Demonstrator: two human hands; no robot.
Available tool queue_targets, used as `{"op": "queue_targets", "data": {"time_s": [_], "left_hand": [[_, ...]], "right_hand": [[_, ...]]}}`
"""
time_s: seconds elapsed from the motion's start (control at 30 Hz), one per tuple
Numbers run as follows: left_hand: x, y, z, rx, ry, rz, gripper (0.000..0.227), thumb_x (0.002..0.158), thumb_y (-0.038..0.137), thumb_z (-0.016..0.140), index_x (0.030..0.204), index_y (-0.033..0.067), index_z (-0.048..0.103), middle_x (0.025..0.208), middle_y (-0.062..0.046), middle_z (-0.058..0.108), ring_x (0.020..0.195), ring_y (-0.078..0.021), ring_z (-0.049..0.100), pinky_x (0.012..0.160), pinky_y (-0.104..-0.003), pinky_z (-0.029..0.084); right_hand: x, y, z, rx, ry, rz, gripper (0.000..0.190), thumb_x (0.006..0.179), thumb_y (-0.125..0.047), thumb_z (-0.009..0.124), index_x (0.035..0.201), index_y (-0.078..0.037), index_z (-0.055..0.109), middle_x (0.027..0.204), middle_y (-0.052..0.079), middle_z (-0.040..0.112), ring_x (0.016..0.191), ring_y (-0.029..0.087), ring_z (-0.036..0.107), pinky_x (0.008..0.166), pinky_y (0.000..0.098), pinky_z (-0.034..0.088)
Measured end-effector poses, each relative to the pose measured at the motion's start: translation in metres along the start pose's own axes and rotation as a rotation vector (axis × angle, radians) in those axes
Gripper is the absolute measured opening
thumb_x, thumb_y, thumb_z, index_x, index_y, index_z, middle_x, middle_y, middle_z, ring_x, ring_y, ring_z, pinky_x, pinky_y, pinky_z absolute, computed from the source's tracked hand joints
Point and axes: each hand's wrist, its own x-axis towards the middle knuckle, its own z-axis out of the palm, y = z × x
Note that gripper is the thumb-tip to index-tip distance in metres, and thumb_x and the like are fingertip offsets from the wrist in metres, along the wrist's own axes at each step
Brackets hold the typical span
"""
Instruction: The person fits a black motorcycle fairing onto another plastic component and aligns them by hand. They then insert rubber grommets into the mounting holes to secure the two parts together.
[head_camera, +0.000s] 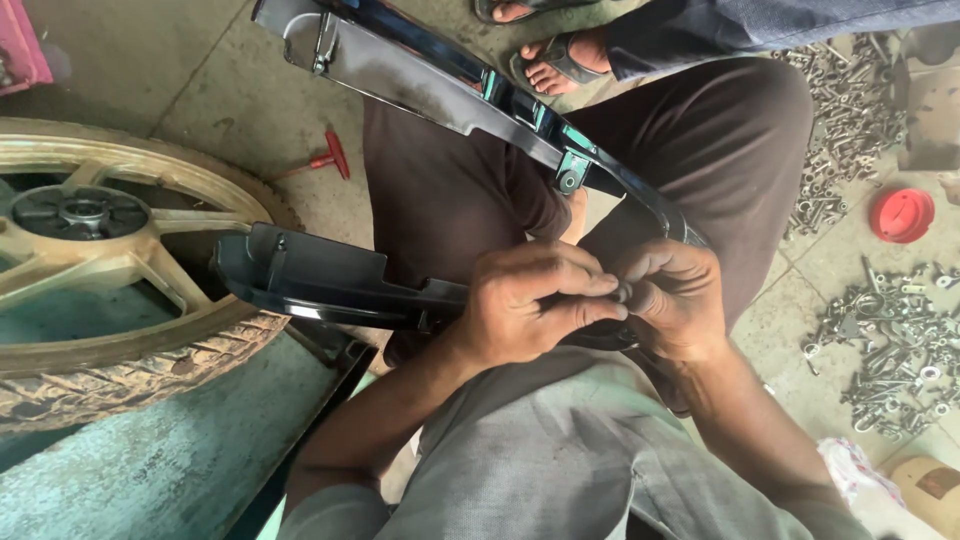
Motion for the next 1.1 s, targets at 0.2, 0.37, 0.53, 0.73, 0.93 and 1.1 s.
{"op": "queue_targets", "data": {"time_s": [0.2, 0.37, 0.53, 0.73, 0.93, 1.1], "left_hand": [[0.003, 0.006, 0.0, 0.007, 0.009, 0.003, 0.021, 0.092, 0.007, 0.083, 0.109, 0.0019, 0.071, 0.102, -0.009, 0.073, 0.093, -0.02, 0.075, 0.079, -0.029, 0.061], [0.0, 0.0, 0.003, 0.035, 0.045, 0.023, 0.018, 0.094, 0.008, 0.08, 0.108, 0.0027, 0.07, 0.101, -0.009, 0.073, 0.093, -0.02, 0.074, 0.078, -0.028, 0.06], [-0.005, -0.003, 0.008, -0.002, 0.101, -0.004, 0.017, 0.096, 0.008, 0.077, 0.11, 0.002, 0.069, 0.101, -0.01, 0.071, 0.088, -0.0189, 0.071, 0.082, -0.029, 0.057], [-0.009, -0.005, 0.016, -0.032, 0.153, 0.049, 0.019, 0.096, 0.01, 0.077, 0.108, 0.0011, 0.065, 0.103, -0.011, 0.068, 0.088, -0.0213, 0.069, 0.082, -0.031, 0.057], [-0.002, -0.008, 0.016, 0.194, 0.131, 0.365, 0.022, 0.093, 0.007, 0.08, 0.107, 0.0025, 0.064, 0.098, -0.009, 0.066, 0.09, -0.0245, 0.068, 0.084, -0.04, 0.06], [0.005, 0.001, 0.011, 0.223, 0.037, 0.451, 0.024, 0.092, 0.01, 0.081, 0.105, 0.0034, 0.062, 0.099, -0.008, 0.067, 0.092, -0.0271, 0.068, 0.086, -0.043, 0.06]], "right_hand": [[0.002, -0.01, 0.003, -0.002, -0.051, 0.042, 0.027, 0.092, -0.017, 0.085, 0.098, 0.002, 0.067, 0.094, 0.006, 0.07, 0.084, 0.011, 0.064, 0.075, 0.025, 0.052], [0.003, -0.022, 0.026, -0.34, -0.061, -0.027, 0.025, 0.101, -0.023, 0.073, 0.102, 0.0, 0.064, 0.096, 0.004, 0.07, 0.086, 0.008, 0.061, 0.08, 0.0228, 0.051], [-0.002, -0.009, 0.026, -0.426, -0.056, -0.142, 0.022, 0.108, -0.023, 0.063, 0.108, -0.002, 0.058, 0.1, 0.001, 0.064, 0.089, 0.006, 0.057, 0.083, 0.0213, 0.048], [-0.002, -0.01, 0.041, -0.448, -0.081, -0.172, 0.026, 0.113, -0.029, 0.051, 0.111, -0.004, 0.049, 0.102, 0.001, 0.058, 0.089, 0.006, 0.055, 0.08, 0.0206, 0.047], [-0.007, -0.023, 0.046, -0.468, -0.176, -0.152, 0.035, 0.114, -0.038, 0.044, 0.105, -0.005, 0.046, 0.093, 0.0, 0.053, 0.08, 0.006, 0.051, 0.072, 0.0212, 0.045], [-0.016, -0.015, 0.029, -0.433, -0.111, -0.026, 0.044, 0.115, -0.044, 0.038, 0.107, -0.003, 0.054, 0.094, 0.002, 0.056, 0.082, 0.007, 0.05, 0.073, 0.0235, 0.043]]}}
